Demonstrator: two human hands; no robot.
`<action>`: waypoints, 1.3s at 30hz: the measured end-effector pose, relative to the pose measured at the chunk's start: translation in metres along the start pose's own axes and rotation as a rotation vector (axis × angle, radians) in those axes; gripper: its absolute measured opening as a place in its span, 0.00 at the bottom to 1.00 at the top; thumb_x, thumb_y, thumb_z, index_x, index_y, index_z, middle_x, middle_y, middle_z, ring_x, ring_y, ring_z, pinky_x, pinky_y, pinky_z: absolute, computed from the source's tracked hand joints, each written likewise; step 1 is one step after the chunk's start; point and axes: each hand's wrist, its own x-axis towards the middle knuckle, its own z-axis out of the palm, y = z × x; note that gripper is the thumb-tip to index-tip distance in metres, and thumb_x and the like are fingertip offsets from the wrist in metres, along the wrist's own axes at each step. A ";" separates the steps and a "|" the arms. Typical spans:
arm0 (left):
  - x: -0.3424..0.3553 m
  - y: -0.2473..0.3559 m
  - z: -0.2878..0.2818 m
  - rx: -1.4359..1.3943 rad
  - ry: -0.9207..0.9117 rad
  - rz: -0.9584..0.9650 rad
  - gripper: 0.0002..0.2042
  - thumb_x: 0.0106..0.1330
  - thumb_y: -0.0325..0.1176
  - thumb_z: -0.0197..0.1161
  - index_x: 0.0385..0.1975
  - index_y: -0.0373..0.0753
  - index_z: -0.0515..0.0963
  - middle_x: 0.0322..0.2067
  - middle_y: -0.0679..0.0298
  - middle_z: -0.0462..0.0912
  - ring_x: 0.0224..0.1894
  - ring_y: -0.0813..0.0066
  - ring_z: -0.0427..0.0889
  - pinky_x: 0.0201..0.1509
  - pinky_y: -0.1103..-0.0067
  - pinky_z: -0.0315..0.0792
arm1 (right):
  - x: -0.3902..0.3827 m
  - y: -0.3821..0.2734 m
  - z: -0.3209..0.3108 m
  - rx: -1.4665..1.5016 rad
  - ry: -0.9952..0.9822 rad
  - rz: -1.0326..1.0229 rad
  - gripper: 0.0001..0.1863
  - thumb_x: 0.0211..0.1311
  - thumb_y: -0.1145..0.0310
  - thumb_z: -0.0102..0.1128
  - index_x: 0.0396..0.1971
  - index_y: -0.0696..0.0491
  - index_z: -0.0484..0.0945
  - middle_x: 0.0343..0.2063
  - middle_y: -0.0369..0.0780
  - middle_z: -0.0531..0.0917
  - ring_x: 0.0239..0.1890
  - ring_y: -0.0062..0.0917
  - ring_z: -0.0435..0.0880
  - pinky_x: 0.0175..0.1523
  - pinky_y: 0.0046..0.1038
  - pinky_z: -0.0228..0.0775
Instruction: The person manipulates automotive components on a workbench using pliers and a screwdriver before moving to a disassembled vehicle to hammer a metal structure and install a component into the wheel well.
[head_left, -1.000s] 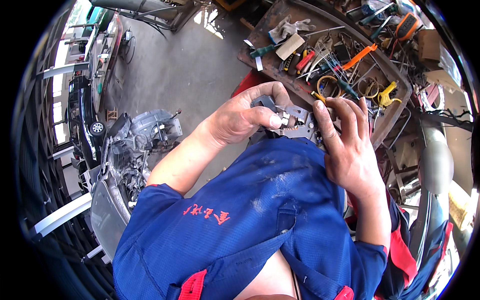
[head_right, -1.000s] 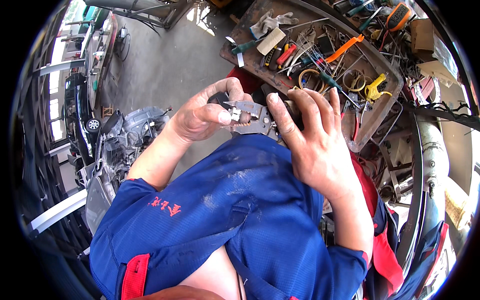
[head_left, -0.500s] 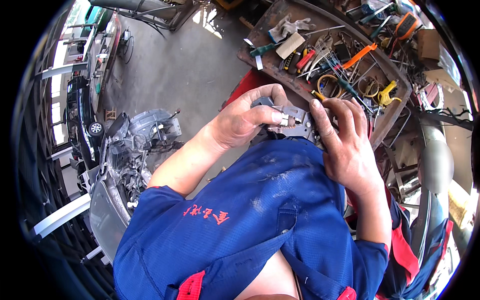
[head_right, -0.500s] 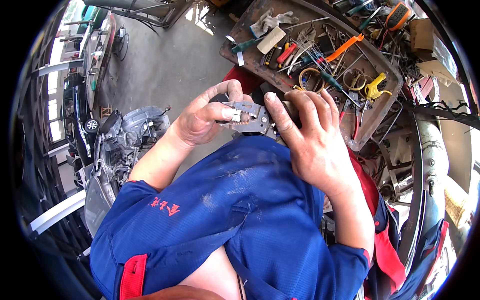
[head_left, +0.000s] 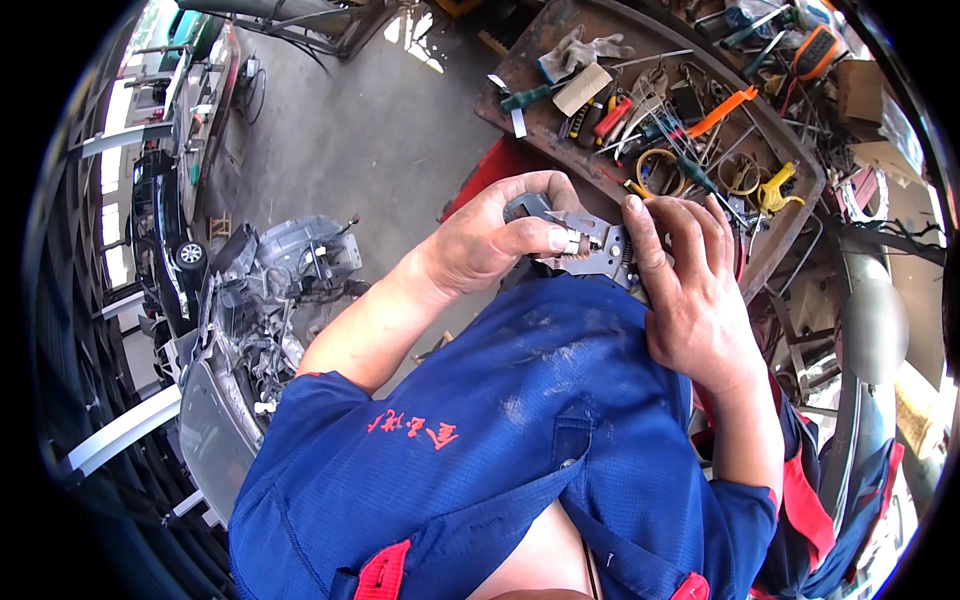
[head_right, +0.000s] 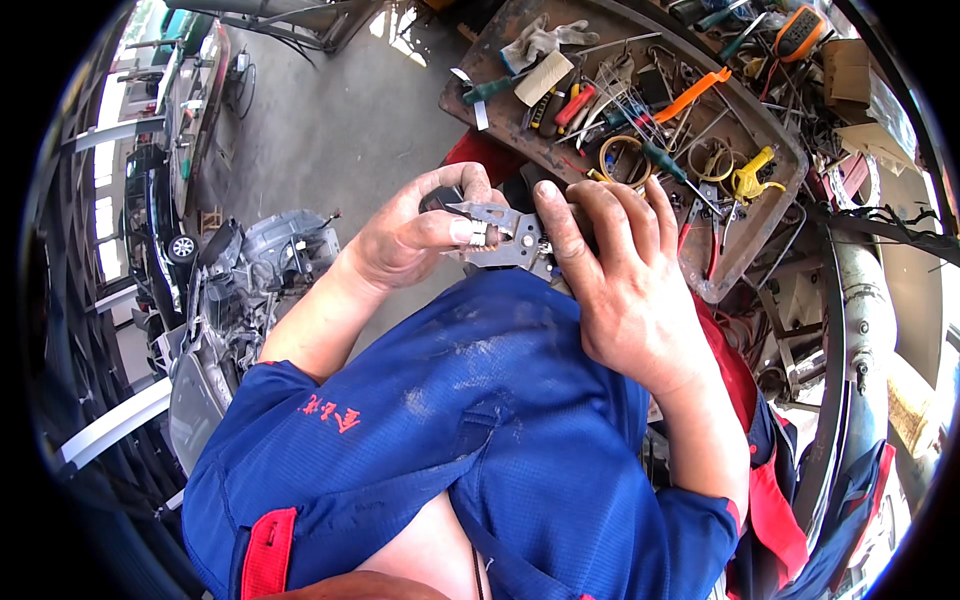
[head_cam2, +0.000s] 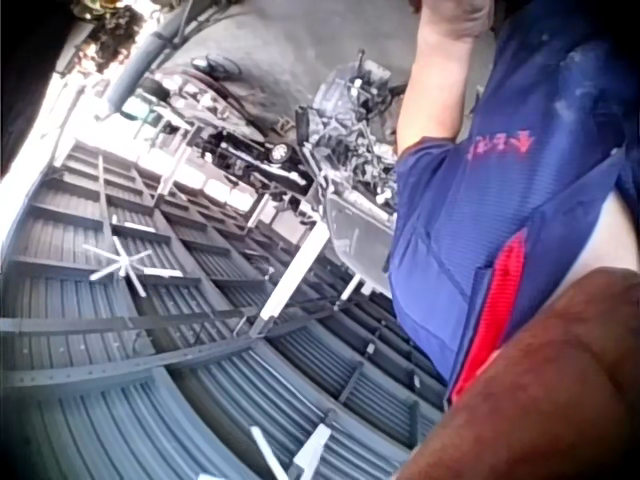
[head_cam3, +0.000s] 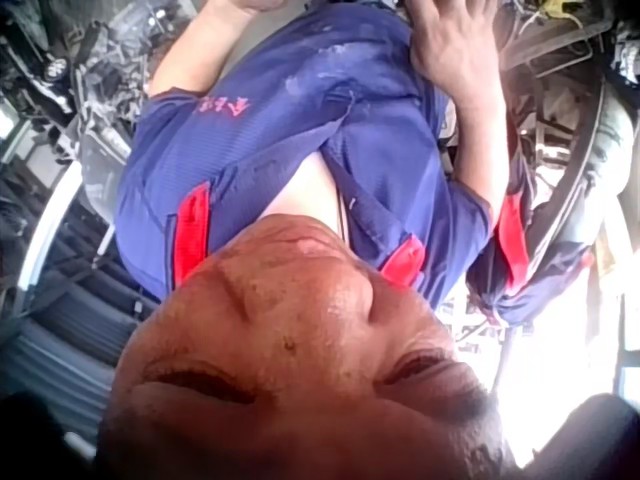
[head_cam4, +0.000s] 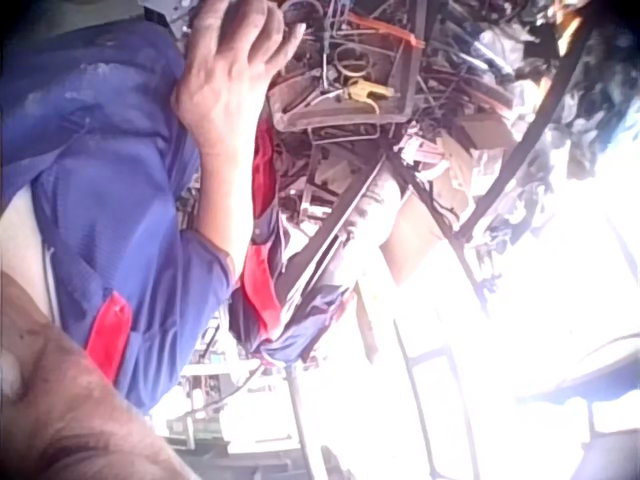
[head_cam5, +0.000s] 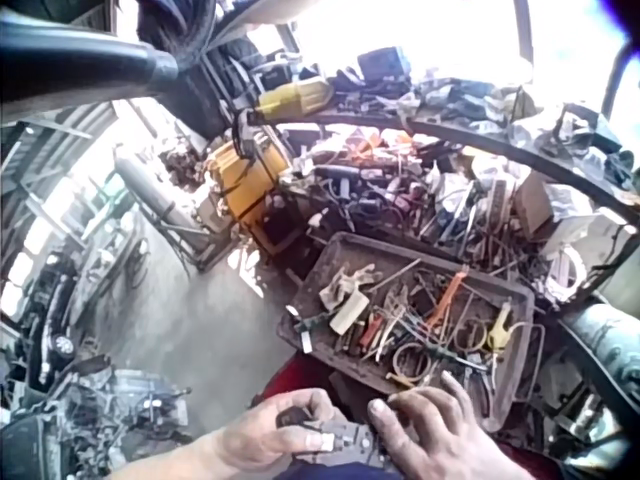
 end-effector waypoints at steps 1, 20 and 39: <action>0.000 0.001 0.000 0.014 -0.011 -0.012 0.12 0.59 0.36 0.69 0.36 0.41 0.73 0.39 0.61 0.82 0.43 0.74 0.80 0.47 0.78 0.73 | 0.000 0.002 0.001 0.020 0.007 -0.014 0.40 0.56 0.74 0.58 0.74 0.48 0.66 0.60 0.46 0.73 0.66 0.44 0.69 0.77 0.53 0.50; 0.012 0.002 0.009 -0.010 0.010 -0.017 0.15 0.59 0.38 0.69 0.39 0.39 0.73 0.38 0.62 0.82 0.41 0.76 0.81 0.45 0.80 0.73 | -0.010 0.010 0.009 -0.089 -0.023 0.091 0.39 0.64 0.71 0.58 0.77 0.40 0.61 0.71 0.47 0.65 0.73 0.45 0.63 0.77 0.62 0.42; 0.014 0.002 0.008 0.069 -0.018 0.029 0.14 0.60 0.37 0.69 0.37 0.40 0.72 0.34 0.67 0.77 0.39 0.79 0.76 0.43 0.80 0.70 | -0.007 0.012 0.008 -0.037 -0.012 0.070 0.40 0.59 0.75 0.56 0.75 0.51 0.62 0.63 0.49 0.69 0.67 0.48 0.67 0.76 0.60 0.48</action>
